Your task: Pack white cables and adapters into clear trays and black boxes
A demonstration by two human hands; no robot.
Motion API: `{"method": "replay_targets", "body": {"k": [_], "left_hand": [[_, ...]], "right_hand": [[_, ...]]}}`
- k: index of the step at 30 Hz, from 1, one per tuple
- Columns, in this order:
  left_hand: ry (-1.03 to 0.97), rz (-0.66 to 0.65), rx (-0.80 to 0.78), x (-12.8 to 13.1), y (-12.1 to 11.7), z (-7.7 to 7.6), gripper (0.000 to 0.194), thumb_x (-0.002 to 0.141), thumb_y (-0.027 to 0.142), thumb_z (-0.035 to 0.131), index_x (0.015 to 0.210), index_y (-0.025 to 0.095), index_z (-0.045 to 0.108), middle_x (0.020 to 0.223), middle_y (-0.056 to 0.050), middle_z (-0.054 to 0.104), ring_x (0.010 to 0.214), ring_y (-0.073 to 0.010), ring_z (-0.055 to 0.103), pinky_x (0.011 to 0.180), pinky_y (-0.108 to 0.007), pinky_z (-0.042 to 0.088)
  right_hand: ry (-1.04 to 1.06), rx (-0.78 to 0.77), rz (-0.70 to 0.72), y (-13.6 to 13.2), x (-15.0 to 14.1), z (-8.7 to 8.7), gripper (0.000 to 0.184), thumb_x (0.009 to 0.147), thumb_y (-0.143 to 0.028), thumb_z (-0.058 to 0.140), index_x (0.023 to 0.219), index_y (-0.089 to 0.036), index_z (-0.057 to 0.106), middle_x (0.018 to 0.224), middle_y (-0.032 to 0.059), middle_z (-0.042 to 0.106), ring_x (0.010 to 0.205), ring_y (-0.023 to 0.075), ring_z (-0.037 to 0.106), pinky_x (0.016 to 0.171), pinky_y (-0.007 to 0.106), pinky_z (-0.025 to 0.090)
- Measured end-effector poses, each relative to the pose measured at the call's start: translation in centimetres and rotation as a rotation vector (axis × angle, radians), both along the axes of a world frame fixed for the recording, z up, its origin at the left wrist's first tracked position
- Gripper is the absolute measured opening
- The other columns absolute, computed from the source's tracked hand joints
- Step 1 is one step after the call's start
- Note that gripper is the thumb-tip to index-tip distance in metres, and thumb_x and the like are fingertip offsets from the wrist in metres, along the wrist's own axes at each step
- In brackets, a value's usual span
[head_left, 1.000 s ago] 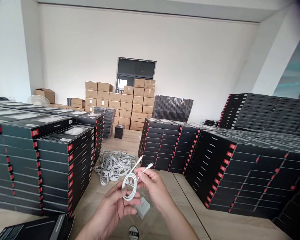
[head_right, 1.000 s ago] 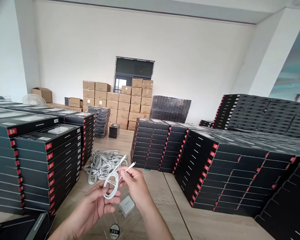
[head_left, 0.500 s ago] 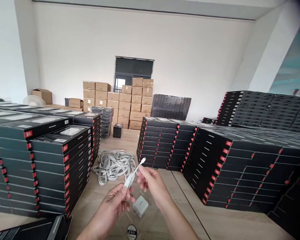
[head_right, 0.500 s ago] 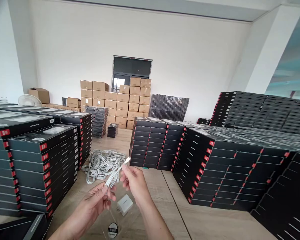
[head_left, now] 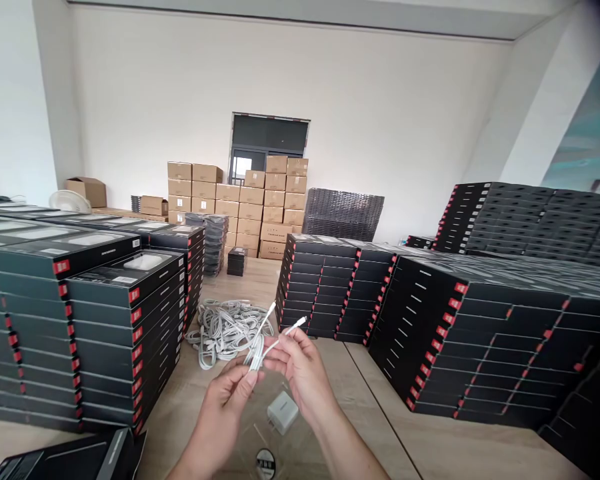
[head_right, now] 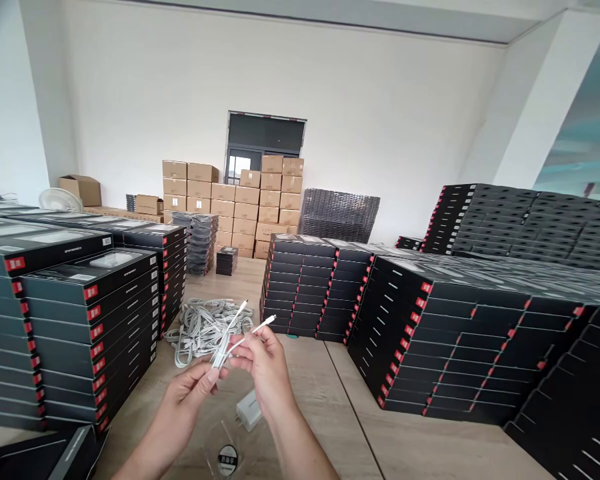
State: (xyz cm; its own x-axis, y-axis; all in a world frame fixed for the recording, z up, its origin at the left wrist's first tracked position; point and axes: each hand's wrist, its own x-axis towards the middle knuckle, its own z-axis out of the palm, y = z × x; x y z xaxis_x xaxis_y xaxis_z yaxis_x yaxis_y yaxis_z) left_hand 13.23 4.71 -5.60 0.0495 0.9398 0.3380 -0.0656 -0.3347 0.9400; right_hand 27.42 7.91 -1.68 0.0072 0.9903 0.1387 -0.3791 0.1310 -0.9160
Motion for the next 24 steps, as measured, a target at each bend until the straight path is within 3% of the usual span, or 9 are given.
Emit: {"method": "replay_targets", "body": {"k": [3,6,11,14,16,18,21,22,24], "left_hand": [[0.005,0.081,0.069,-0.1,0.0,-0.2,0.014,0.079,0.034,0.068,0.087,0.023,0.069,0.101,-0.005,0.066,0.096,-0.0213,0.059,0.086,-0.029,0.042],[-0.138,0.065,0.038,-0.1,0.0,-0.3,0.024,0.075,0.030,0.072,0.092,0.024,0.056,0.094,-0.003,0.067,0.086,-0.0178,0.062,0.079,-0.027,0.045],[-0.456,-0.163,-0.257,-0.3,0.1,0.1,0.036,0.072,0.039,0.075,0.094,0.021,0.053,0.092,-0.006,0.070,0.081,-0.0194,0.066,0.058,-0.023,0.046],[-0.565,-0.392,-0.504,-0.5,0.1,0.4,0.038,0.073,0.047,0.072,0.091,0.017,0.058,0.098,-0.011,0.070,0.079,-0.0206,0.069,0.053,-0.023,0.048],[-0.595,-0.518,-0.567,-0.6,0.0,0.3,0.037,0.077,0.051,0.066,0.086,0.016,0.059,0.096,-0.011,0.070,0.075,-0.0186,0.069,0.050,-0.021,0.046],[-0.623,-0.552,-0.537,-0.5,0.0,0.1,0.038,0.080,0.053,0.063,0.076,0.016,0.056,0.089,-0.010,0.070,0.068,-0.0146,0.066,0.047,-0.018,0.040],[-0.624,-0.536,-0.483,-0.4,-0.2,-0.3,0.039,0.081,0.052,0.062,0.068,0.016,0.052,0.083,-0.007,0.068,0.061,-0.0108,0.062,0.048,-0.019,0.037],[-0.606,-0.535,-0.482,-0.3,-0.2,-0.3,0.039,0.081,0.051,0.063,0.067,0.016,0.052,0.083,-0.007,0.068,0.061,-0.0106,0.061,0.049,-0.019,0.037],[-0.565,-0.527,-0.495,-0.3,-0.3,-0.4,0.038,0.080,0.051,0.063,0.069,0.015,0.054,0.083,-0.007,0.067,0.061,-0.0105,0.059,0.050,-0.021,0.037]], "right_hand": [[-0.038,0.003,0.003,-0.1,0.2,0.0,0.036,0.068,-0.045,0.079,0.078,-0.021,0.055,0.073,0.0002,0.069,0.062,0.0164,0.068,0.055,0.024,0.052],[-0.119,0.039,-0.012,-0.2,0.5,0.2,0.037,0.067,-0.046,0.079,0.082,-0.021,0.057,0.070,-0.0014,0.067,0.060,0.0154,0.066,0.055,0.024,0.050],[-0.225,0.102,0.009,-0.3,0.5,0.3,0.036,0.069,-0.049,0.077,0.082,-0.021,0.058,0.067,-0.0006,0.067,0.060,0.0163,0.063,0.057,0.026,0.050],[-0.292,0.152,0.012,-0.1,0.4,0.0,0.032,0.073,-0.047,0.074,0.082,-0.021,0.058,0.068,0.0009,0.067,0.061,0.0174,0.062,0.058,0.029,0.050],[-0.372,0.181,-0.009,0.1,0.4,-0.4,0.029,0.077,-0.044,0.070,0.087,-0.020,0.059,0.071,0.0027,0.067,0.063,0.0188,0.062,0.059,0.031,0.051],[-0.504,0.228,-0.138,0.3,0.5,-0.9,0.034,0.079,-0.038,0.067,0.106,-0.020,0.058,0.082,0.0049,0.066,0.069,0.0200,0.062,0.060,0.031,0.051],[-0.852,0.394,-0.413,0.3,1.0,-1.1,0.060,0.078,-0.026,0.065,0.135,-0.024,0.045,0.100,0.0062,0.059,0.080,0.0209,0.059,0.069,0.033,0.050],[-0.988,0.475,-0.450,0.2,1.2,-1.0,0.058,0.079,-0.022,0.063,0.135,-0.026,0.047,0.100,0.0060,0.057,0.083,0.0209,0.058,0.073,0.033,0.048],[-1.235,0.633,-0.426,-0.3,1.4,-0.5,0.034,0.084,-0.018,0.055,0.117,-0.026,0.062,0.094,0.0055,0.056,0.084,0.0208,0.056,0.076,0.033,0.045]]}}
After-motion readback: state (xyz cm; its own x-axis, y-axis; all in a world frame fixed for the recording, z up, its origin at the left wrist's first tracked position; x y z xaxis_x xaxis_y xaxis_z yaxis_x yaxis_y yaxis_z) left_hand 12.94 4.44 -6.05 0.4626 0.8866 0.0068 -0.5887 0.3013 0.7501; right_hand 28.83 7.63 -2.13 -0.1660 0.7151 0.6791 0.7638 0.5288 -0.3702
